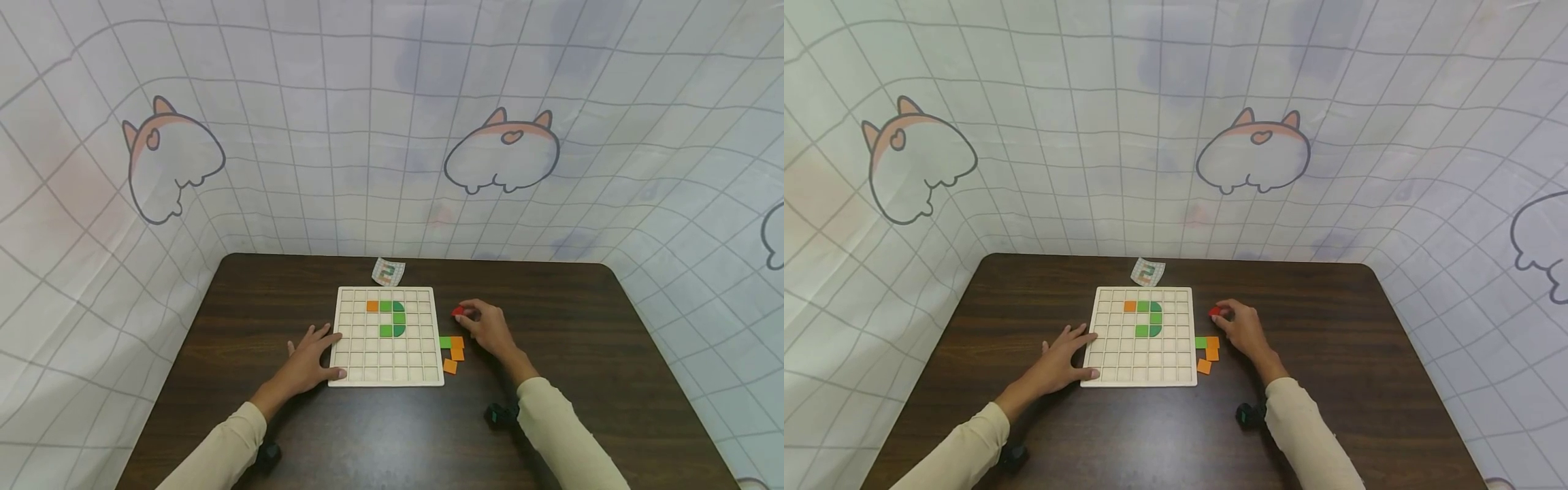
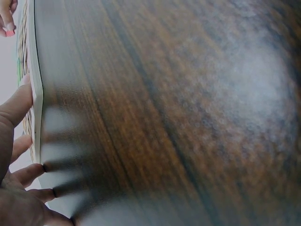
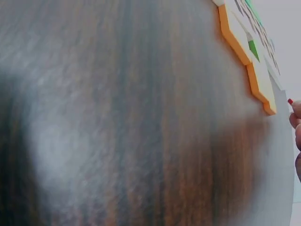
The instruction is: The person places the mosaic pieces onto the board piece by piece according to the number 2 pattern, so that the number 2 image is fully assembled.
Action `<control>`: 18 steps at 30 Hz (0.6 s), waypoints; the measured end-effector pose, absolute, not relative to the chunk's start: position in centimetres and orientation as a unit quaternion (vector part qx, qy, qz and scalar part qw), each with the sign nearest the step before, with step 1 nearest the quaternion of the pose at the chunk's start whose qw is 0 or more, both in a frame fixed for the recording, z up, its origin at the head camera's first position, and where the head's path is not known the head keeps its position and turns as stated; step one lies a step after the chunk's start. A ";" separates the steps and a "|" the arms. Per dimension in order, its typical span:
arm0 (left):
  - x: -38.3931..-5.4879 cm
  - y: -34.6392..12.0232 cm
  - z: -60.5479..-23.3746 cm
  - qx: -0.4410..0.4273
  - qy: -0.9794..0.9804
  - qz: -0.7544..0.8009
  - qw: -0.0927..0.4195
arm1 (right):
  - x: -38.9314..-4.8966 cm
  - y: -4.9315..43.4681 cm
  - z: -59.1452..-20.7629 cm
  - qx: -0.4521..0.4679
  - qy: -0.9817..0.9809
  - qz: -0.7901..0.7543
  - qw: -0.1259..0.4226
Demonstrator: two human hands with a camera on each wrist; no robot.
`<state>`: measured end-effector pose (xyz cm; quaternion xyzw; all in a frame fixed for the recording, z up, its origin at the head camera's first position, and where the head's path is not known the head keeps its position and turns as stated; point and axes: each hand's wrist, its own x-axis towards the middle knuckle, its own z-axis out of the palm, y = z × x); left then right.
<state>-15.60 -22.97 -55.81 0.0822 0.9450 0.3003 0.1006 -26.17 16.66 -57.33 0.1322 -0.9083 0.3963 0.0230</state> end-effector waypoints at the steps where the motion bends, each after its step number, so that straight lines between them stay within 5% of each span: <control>1: -15.6 -23.0 -55.8 0.082 0.945 0.300 0.101 | -26.2 16.6 -57.3 0.132 -0.907 0.399 0.020; 18: -15.7 -23.1 -56.1 0.084 0.946 0.296 0.097 | -26.3 14.6 -56.2 0.132 -0.842 0.518 -0.070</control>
